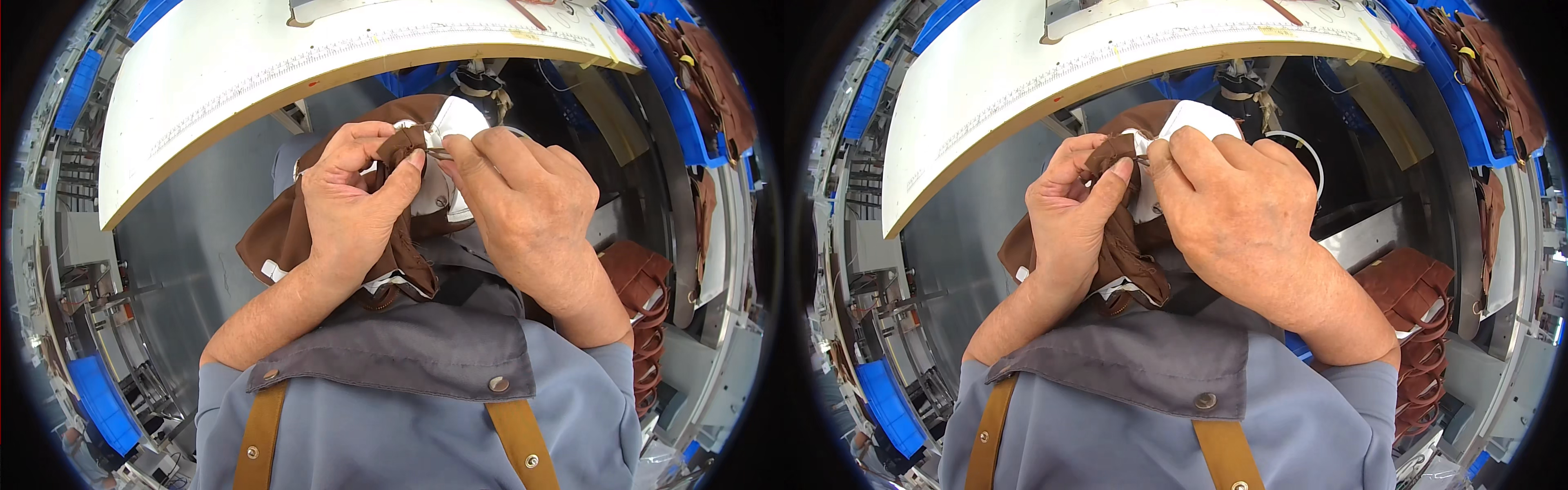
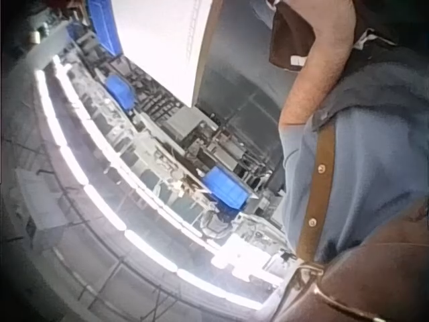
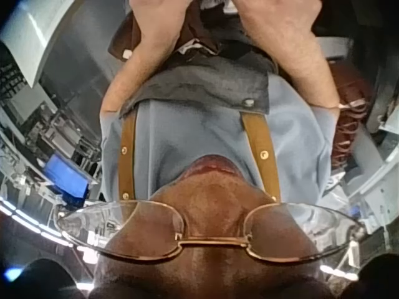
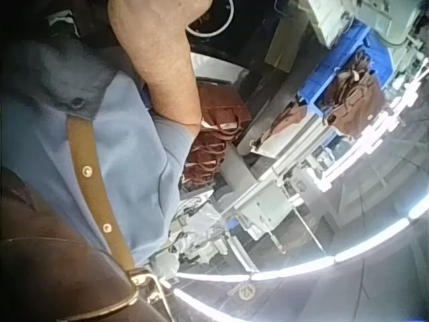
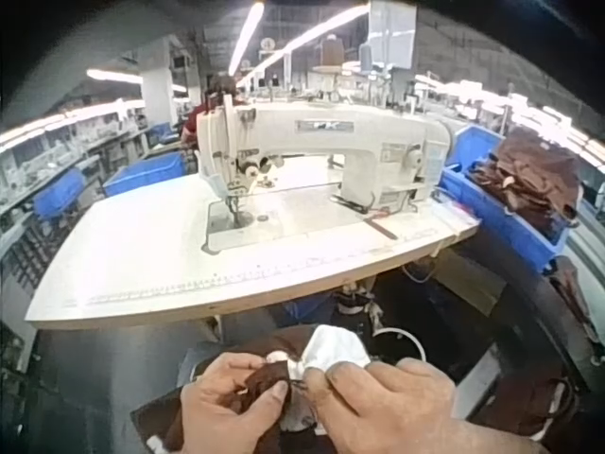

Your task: Sewing and trimming components for a brown fabric bag using a sewing machine and thread nippers.

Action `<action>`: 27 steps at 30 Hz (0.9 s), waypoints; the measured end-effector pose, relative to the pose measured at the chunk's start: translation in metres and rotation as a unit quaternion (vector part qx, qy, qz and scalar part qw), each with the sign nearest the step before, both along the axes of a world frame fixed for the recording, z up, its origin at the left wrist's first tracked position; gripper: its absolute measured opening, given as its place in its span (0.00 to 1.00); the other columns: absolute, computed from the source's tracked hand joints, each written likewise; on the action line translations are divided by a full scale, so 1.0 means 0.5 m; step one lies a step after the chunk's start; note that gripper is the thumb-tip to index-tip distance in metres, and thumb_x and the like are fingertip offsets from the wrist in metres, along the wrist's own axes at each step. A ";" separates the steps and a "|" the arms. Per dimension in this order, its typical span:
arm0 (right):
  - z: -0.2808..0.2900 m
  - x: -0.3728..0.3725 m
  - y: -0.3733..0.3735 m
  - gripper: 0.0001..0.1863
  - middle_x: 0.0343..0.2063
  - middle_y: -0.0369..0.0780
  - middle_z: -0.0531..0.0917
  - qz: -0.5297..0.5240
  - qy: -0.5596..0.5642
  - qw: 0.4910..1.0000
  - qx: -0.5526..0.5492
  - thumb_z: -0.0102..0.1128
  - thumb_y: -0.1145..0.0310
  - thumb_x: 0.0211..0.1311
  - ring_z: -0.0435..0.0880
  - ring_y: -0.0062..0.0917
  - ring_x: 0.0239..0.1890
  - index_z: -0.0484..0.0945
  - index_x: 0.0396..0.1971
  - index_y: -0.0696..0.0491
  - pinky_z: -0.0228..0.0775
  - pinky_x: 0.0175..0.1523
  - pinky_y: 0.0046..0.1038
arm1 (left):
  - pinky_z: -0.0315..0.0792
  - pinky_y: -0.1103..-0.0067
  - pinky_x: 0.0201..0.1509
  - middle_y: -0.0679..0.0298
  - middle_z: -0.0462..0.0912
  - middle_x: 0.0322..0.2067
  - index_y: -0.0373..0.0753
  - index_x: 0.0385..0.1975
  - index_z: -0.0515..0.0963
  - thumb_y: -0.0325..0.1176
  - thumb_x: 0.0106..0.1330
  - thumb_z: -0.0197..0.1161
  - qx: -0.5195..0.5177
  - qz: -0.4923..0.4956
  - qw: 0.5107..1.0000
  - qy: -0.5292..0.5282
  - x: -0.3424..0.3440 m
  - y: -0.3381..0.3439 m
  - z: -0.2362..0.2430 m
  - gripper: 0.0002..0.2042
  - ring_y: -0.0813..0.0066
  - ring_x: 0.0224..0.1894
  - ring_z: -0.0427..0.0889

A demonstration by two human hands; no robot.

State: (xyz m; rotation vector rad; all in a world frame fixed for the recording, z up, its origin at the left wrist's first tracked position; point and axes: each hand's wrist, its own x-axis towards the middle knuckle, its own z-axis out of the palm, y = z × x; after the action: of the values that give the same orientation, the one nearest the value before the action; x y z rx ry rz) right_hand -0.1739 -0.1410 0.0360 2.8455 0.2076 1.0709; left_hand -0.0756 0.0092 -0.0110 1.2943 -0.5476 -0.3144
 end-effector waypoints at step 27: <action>-0.028 0.034 -0.032 0.08 0.28 0.39 0.82 0.102 0.097 0.910 0.390 0.68 0.79 0.51 0.83 0.29 0.29 0.83 0.33 0.56 0.74 0.34 0.29 | 0.73 0.85 0.48 0.66 0.81 0.43 0.34 0.46 0.81 0.22 0.65 0.68 -0.026 -0.015 0.998 0.053 0.019 0.029 0.019 0.11 0.85 0.43 0.78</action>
State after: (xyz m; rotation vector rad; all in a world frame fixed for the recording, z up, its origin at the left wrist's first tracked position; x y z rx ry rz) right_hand -0.1567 -0.1569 0.0218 3.7293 0.1012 1.0873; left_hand -0.0660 0.0238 -0.0016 1.2123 -0.4828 -0.3876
